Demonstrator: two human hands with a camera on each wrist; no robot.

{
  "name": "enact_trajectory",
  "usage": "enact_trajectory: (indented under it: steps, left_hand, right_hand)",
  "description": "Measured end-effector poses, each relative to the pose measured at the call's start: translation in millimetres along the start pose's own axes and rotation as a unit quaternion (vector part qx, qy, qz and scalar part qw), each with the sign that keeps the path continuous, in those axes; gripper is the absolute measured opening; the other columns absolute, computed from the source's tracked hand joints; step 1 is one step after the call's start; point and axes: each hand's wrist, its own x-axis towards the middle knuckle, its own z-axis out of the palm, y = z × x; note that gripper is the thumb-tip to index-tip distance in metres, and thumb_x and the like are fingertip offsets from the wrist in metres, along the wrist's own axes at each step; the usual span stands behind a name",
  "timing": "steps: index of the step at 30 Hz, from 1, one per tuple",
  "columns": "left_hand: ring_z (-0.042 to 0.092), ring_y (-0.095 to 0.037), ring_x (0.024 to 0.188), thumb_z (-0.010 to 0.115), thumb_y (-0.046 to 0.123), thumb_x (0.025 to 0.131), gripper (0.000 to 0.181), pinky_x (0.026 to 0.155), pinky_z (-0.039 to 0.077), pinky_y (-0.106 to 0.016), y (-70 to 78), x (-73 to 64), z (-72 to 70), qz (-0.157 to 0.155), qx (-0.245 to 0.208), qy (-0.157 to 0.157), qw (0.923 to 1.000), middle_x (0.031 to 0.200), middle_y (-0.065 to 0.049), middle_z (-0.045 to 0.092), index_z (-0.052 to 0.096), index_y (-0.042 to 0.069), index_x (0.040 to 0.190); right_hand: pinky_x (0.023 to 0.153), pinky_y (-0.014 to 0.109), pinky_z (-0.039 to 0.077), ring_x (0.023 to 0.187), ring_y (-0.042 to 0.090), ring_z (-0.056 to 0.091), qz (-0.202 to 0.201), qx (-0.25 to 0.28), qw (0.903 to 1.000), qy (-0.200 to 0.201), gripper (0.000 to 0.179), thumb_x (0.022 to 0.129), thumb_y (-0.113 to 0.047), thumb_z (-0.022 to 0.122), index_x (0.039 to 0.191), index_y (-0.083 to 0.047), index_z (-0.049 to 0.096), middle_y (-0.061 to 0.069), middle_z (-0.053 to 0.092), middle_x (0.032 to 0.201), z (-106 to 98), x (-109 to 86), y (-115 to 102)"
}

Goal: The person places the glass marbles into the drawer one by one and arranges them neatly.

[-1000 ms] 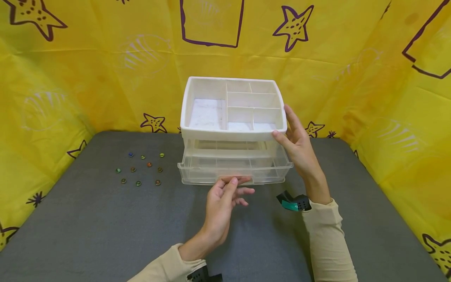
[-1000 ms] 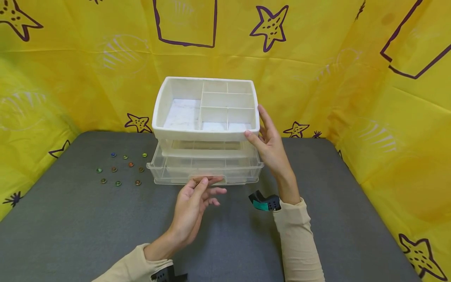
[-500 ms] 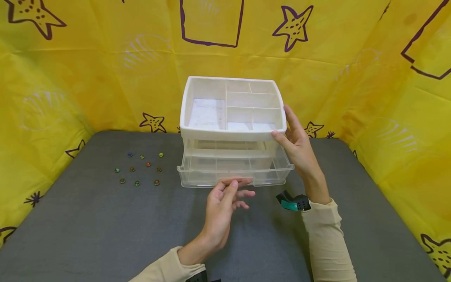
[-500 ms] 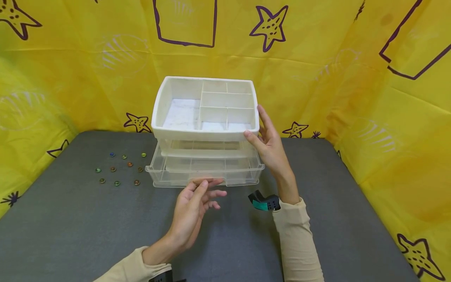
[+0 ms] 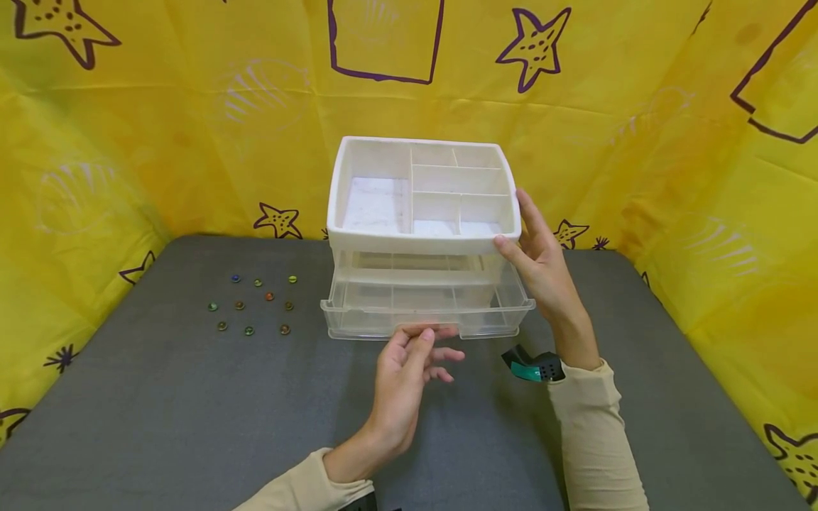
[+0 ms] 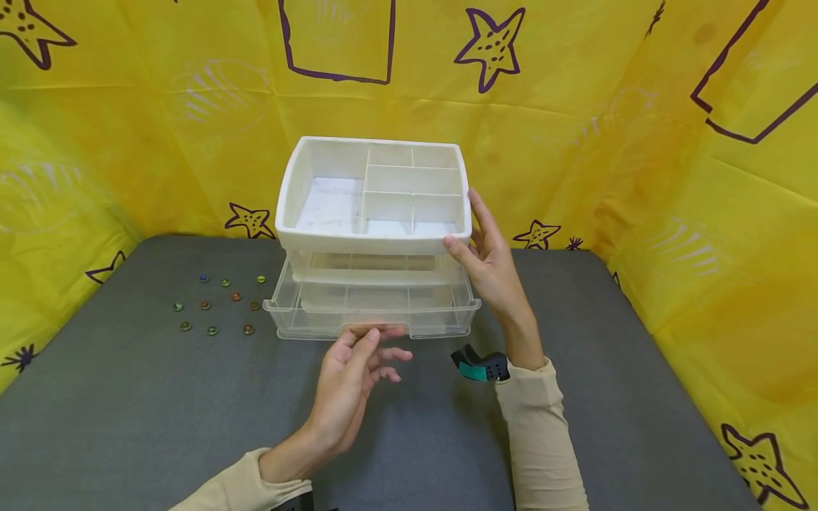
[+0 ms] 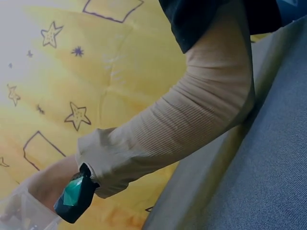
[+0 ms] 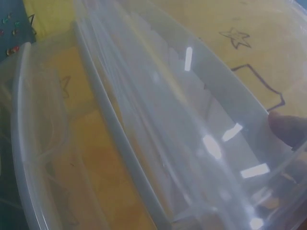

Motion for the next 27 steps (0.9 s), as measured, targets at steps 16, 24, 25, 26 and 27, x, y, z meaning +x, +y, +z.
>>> enact_trajectory:
  steps: [16,24,25,26,27]
  left_hand:
    - [0.066,-0.009,0.069,0.049,0.020,0.104,0.014,0.064,0.053,-0.024,3.8,-11.1,6.1,-0.063,0.001,-0.052,0.9967,0.083,0.006,0.067,0.051,0.008,0.110]
    - [0.064,-0.007,0.065,0.045,0.020,0.106,0.026,0.065,0.053,-0.022,9.7,-14.0,6.6,-0.015,0.009,-0.114,0.9933,0.078,0.006,0.064,0.050,-0.004,0.112]
    - [0.065,-0.007,0.065,0.045,0.020,0.106,0.028,0.065,0.053,-0.022,10.5,-13.7,6.5,-0.006,0.011,-0.124,0.9922,0.078,0.002,0.064,0.050,-0.008,0.112]
    - [0.065,-0.007,0.065,0.044,0.019,0.106,0.030,0.065,0.053,-0.023,11.7,-13.5,6.5,0.003,0.012,-0.134,0.9909,0.077,-0.005,0.065,0.049,-0.010,0.113]
    - [0.064,-0.007,0.065,0.044,0.018,0.106,0.032,0.065,0.054,-0.023,13.0,-13.1,6.4,0.014,0.014,-0.144,0.9893,0.076,-0.013,0.064,0.048,-0.013,0.114]
  right_hand:
    - [0.091,0.022,0.054,0.130,0.026,0.048,-0.012,0.002,0.9999,0.000,0.072,0.099,0.003,0.052,0.160,-0.015,0.017,0.005,0.020,0.165,0,-0.3,1]
    - [0.091,0.021,0.054,0.131,0.027,0.048,-0.003,-0.013,0.9999,-0.002,0.072,0.099,0.001,0.053,0.160,-0.015,0.018,0.006,0.020,0.165,-2,0.5,0]
    - [0.091,0.021,0.054,0.131,0.027,0.048,-0.001,-0.017,0.9999,-0.002,0.072,0.099,0.000,0.053,0.160,-0.016,0.018,0.007,0.021,0.165,-2,0.7,0]
    - [0.091,0.020,0.054,0.130,0.027,0.048,0.002,-0.023,0.9997,-0.002,0.072,0.099,0.000,0.053,0.160,-0.018,0.019,0.007,0.022,0.164,-3,0.9,0]
    - [0.090,0.020,0.054,0.130,0.028,0.049,0.005,-0.030,0.9995,-0.003,0.072,0.099,-0.001,0.054,0.159,-0.019,0.019,0.007,0.023,0.164,-4,1.0,0]
